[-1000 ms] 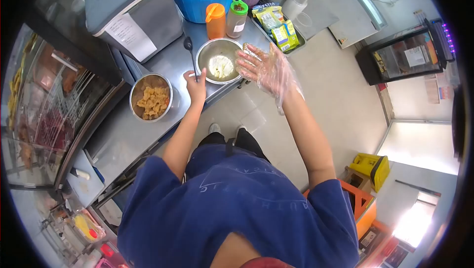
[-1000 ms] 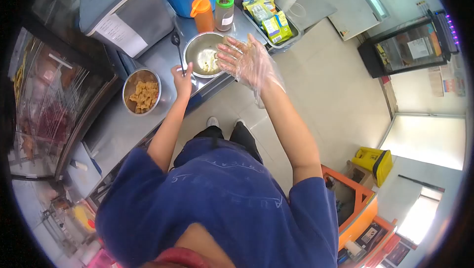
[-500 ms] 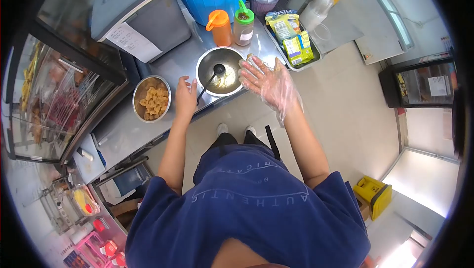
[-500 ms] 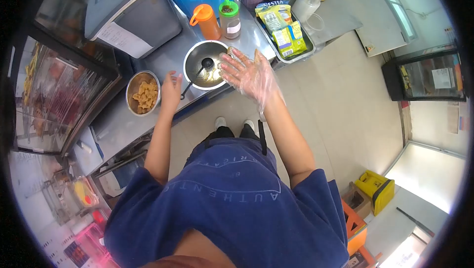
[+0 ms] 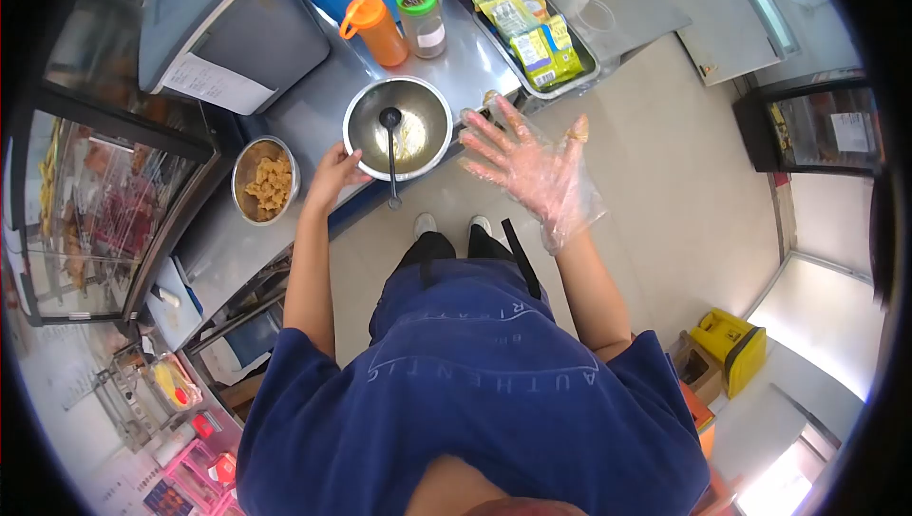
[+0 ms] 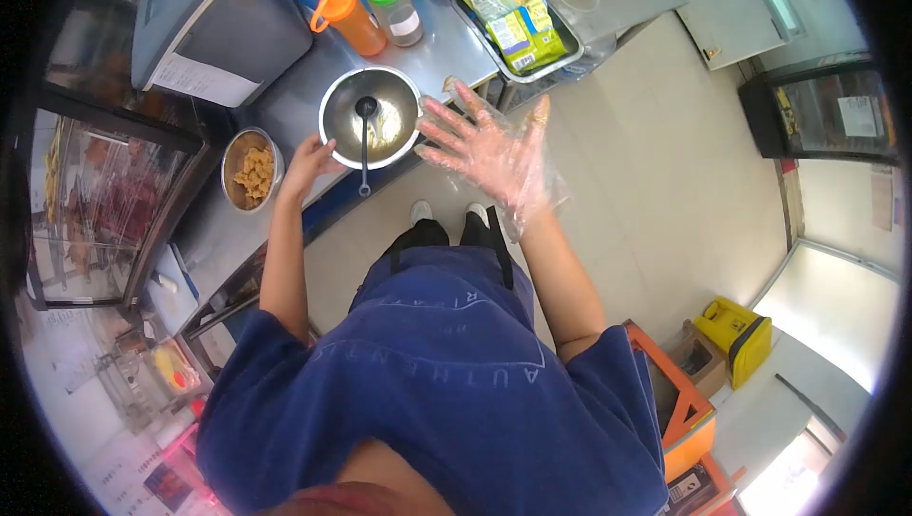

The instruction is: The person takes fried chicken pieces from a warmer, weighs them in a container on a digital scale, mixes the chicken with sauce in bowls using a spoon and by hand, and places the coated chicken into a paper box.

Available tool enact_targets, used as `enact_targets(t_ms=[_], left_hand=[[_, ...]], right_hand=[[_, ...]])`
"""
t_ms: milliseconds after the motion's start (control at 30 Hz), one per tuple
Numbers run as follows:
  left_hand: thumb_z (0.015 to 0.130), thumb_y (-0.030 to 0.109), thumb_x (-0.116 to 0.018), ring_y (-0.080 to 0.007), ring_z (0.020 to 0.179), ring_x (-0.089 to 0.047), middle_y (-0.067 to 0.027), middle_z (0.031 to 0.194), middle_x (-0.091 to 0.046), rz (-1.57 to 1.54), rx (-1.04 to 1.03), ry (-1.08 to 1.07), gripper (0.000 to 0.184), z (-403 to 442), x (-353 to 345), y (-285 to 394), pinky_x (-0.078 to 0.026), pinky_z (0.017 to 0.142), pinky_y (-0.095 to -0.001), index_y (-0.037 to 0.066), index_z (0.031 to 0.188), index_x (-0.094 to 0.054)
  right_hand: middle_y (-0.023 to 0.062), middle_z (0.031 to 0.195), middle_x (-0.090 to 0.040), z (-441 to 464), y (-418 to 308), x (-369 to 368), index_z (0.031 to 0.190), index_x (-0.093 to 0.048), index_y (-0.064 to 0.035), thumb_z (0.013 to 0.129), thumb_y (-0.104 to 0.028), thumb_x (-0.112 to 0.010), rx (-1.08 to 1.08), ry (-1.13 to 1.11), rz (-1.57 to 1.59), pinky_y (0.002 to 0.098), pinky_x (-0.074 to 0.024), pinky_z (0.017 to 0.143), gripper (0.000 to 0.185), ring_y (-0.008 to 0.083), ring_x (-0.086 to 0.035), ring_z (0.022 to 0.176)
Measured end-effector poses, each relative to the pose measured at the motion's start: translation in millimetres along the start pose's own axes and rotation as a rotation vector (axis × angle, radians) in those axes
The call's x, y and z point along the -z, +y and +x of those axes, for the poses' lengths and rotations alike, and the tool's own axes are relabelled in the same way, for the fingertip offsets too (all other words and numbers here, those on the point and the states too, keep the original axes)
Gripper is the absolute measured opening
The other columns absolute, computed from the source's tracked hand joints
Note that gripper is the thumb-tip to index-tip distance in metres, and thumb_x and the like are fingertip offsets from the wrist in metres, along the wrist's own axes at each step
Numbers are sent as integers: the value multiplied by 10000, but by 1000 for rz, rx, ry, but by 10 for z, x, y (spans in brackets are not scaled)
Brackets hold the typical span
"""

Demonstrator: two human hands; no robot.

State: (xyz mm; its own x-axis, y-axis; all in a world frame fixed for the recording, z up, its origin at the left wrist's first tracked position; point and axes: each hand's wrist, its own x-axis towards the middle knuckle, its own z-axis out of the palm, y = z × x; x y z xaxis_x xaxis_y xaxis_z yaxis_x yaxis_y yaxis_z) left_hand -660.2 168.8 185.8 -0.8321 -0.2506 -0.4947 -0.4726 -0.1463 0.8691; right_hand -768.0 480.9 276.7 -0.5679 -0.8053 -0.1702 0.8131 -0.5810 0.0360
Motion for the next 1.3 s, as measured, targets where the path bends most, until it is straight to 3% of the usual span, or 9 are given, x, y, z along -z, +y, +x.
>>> enact_targets(t_ms=[167,367,633,733,933,1100,1200,1267,1300], left_hand=[[906,214,-578,-128,792,-623,-44,904,-595,-20,143,-65,252,-671,-442,-237,-564,688,-281,51,1097,-546],[927,212,-550,-180,810,-651,-86,926,-599,-186,353,-173,226,-373,-831,-1637,-576,722,-313,38,1062,-500],[920,112,-536,-244,813,-637,-116,933,-586,-281,225,280,214,1009,-454,-3341,-593,654,-395,50,1116,-478],[921,216,-541,-304,853,-633,-162,981,-603,-486,175,429,269,1545,-300,-3760,-566,734,-431,48,1125,-491],[923,273,-523,-303,874,-625,-158,1012,-606,-693,139,611,308,2049,-397,-3757,-537,775,-435,37,1120,-506],[925,321,-508,-302,891,-619,-155,1038,-609,-219,160,663,351,1957,-600,-3599,-513,810,-438,27,1116,-518],[925,350,-498,-302,902,-615,-154,1053,-611,413,80,475,379,1486,-647,-3524,-498,830,-440,22,1113,-526],[904,438,-462,-311,1007,-580,-183,1079,-616,402,124,-72,500,848,-545,-3181,-448,866,-424,-1,1118,-568],[897,483,-498,-251,931,-619,-113,967,-659,272,10,-363,462,1059,-711,-3944,-483,798,-377,40,965,-606]], right_hand=[[266,1473,-181,-347,-310,205,1452,-233,-119,714,-819,-394,78,-20,53,644,-234,1037,1029,482,-261,1311],[253,1482,-164,-508,-616,653,1463,-190,-120,735,-793,-416,129,85,27,654,-262,1015,1017,476,-252,1316],[188,1499,-180,-536,-467,1104,1462,-214,-223,730,-737,-519,91,179,-26,627,-259,1035,945,452,-273,1316],[181,1496,-196,-573,-377,1193,1451,-249,-255,722,-725,-545,74,233,-43,626,-280,1025,916,449,-306,1300],[188,1473,-250,-530,-234,1139,1435,-294,-251,716,-727,-551,51,364,-133,636,-319,993,900,451,-366,1258],[210,1446,-286,-274,8,1020,1434,-296,-238,716,-731,-546,-82,321,-209,630,-338,982,906,467,-384,1236],[228,1436,-289,2,242,938,1433,-296,-228,718,-728,-546,-205,205,-253,622,-350,976,908,477,-384,1232],[238,1429,-291,298,509,833,1431,-298,-220,719,-723,-548,-293,109,-306,619,-362,967,907,481,-381,1231],[236,1417,-313,479,659,733,1430,-301,-207,734,-708,-549,-345,50,-412,603,-376,962,893,468,-399,1222]])
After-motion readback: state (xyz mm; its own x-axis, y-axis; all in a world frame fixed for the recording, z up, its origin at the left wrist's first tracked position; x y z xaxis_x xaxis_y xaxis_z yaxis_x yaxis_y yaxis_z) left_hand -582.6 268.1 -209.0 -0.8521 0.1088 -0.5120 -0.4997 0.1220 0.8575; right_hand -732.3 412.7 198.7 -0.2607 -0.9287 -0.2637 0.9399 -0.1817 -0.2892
